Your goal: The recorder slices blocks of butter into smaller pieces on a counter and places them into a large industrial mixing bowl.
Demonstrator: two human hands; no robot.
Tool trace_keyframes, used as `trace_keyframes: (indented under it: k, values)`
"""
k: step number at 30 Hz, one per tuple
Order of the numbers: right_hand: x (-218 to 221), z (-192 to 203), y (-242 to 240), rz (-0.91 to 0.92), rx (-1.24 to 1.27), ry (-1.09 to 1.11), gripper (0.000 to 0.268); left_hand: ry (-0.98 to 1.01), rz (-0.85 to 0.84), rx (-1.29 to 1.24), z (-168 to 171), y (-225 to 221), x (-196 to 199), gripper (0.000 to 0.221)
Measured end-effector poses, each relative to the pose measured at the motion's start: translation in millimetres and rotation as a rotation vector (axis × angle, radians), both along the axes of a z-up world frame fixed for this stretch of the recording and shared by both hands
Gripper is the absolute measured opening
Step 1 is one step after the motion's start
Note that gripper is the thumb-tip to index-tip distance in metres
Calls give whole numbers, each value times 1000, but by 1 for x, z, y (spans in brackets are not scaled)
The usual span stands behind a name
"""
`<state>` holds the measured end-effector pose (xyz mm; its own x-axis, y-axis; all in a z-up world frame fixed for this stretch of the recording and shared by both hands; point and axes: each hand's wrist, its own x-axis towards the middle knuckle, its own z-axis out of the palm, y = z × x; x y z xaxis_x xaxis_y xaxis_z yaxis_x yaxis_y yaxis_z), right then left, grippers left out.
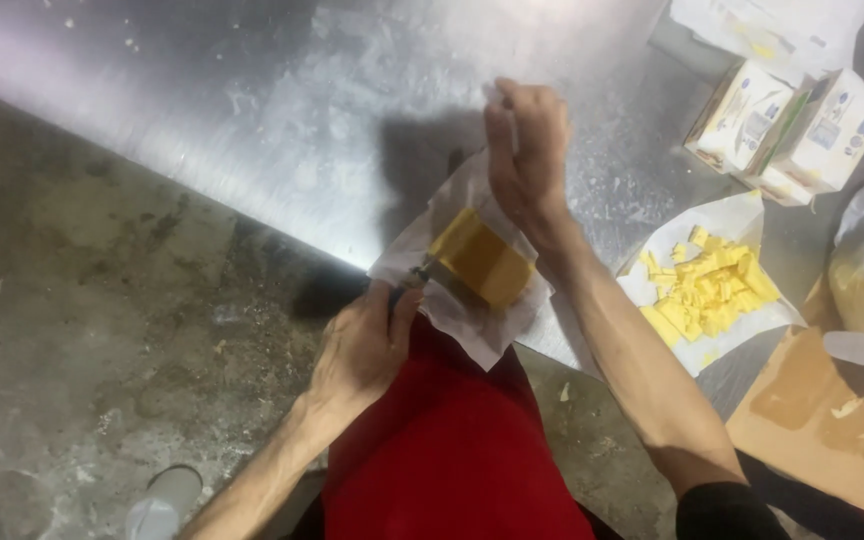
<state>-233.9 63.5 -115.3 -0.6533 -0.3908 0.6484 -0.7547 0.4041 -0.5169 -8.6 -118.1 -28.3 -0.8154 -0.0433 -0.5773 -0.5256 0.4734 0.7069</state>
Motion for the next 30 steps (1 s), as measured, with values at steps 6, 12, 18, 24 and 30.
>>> trace_keyframes:
  k: [6, 12, 18, 24, 30]
  values:
    - [12, 9, -19, -117, 288, -97, 20, 188, -51, -89, -20, 3, 5, 38]
    - [17, 15, -23, -131, 364, -236, 28, 133, -72, -122, -43, 13, 12, 39]
    - [8, 3, -23, -99, 381, -320, 45, 200, -31, -151, -60, 20, 8, 43]
    - [-5, -9, -25, -51, 561, -391, 61, 286, -248, -607, -104, 27, 9, 54]
    - [-4, 11, -24, 12, 477, -345, 57, -97, -88, -161, -41, 18, 0, 59]
